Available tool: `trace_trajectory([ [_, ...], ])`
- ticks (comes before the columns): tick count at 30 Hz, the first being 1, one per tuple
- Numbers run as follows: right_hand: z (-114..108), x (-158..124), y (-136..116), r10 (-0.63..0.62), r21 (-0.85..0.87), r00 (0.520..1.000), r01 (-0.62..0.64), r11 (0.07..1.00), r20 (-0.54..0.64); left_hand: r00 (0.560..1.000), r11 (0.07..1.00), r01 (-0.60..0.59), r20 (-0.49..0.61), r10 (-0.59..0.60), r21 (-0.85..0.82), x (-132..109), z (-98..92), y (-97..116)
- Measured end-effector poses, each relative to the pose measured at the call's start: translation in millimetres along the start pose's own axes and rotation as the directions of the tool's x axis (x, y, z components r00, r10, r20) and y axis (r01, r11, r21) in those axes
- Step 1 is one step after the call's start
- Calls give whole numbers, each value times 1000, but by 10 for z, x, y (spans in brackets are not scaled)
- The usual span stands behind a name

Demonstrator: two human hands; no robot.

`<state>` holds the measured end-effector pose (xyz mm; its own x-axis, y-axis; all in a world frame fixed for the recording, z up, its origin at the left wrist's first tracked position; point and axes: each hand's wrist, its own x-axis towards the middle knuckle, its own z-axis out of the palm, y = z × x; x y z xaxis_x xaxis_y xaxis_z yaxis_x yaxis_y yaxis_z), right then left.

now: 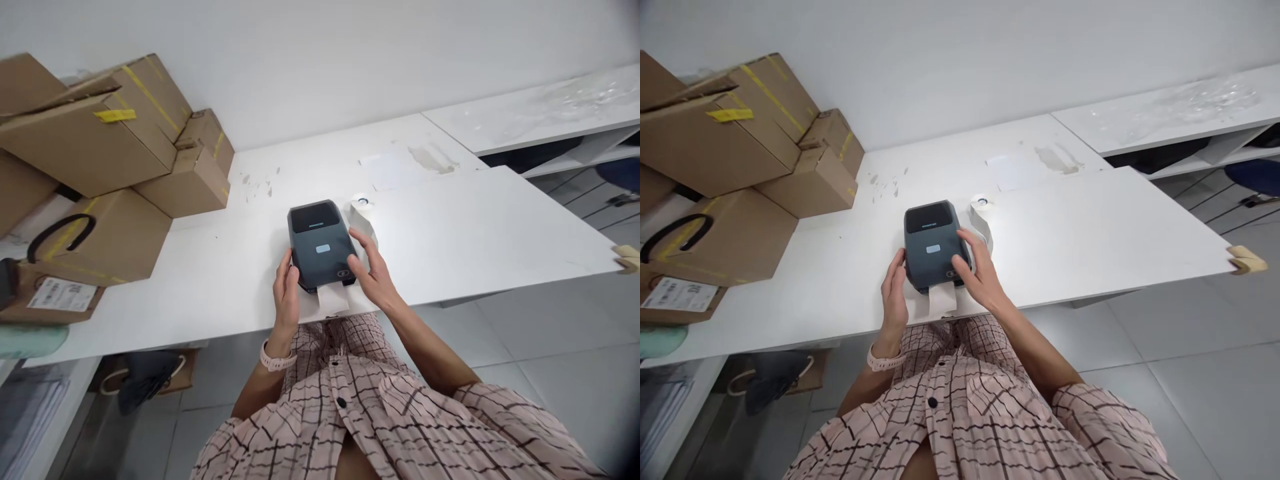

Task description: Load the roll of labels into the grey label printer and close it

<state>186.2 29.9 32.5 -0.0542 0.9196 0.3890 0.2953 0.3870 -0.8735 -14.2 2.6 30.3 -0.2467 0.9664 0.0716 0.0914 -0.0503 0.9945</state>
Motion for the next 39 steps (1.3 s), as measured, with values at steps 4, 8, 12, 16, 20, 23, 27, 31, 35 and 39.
trace_trajectory([
  [4,-167,219,13,86,223,992,-103,969,88,994,992,-108,12,110,-69,236,-10,217],
  [8,-197,741,-49,-17,250,991,-16,968,131,978,966,-206,-16,206,-153,692,-8,378],
  [12,-19,1327,-96,-54,151,998,47,987,45,991,985,-127,15,130,-118,1064,75,204],
  [16,178,1790,-41,-94,54,995,96,994,-33,997,997,25,75,-30,68,1102,166,-206],
  [20,241,2182,106,-163,-72,987,163,984,-1,991,986,67,102,-83,153,1027,194,-448],
  [23,274,2472,205,-135,-76,991,136,988,15,993,985,67,88,-82,157,1020,189,-474],
  [27,307,2760,230,-19,-60,1000,19,998,5,995,989,48,81,-60,140,1030,179,-463],
  [31,198,2556,77,-121,-54,992,120,991,-27,996,991,33,83,-44,127,1014,177,-469],
  [35,55,1807,-94,-344,-155,939,338,928,-10,998,995,3,69,-9,98,998,195,-473],
  [39,162,1277,-57,-217,-454,832,475,754,510,999,992,25,38,-30,127,998,216,-463],
])
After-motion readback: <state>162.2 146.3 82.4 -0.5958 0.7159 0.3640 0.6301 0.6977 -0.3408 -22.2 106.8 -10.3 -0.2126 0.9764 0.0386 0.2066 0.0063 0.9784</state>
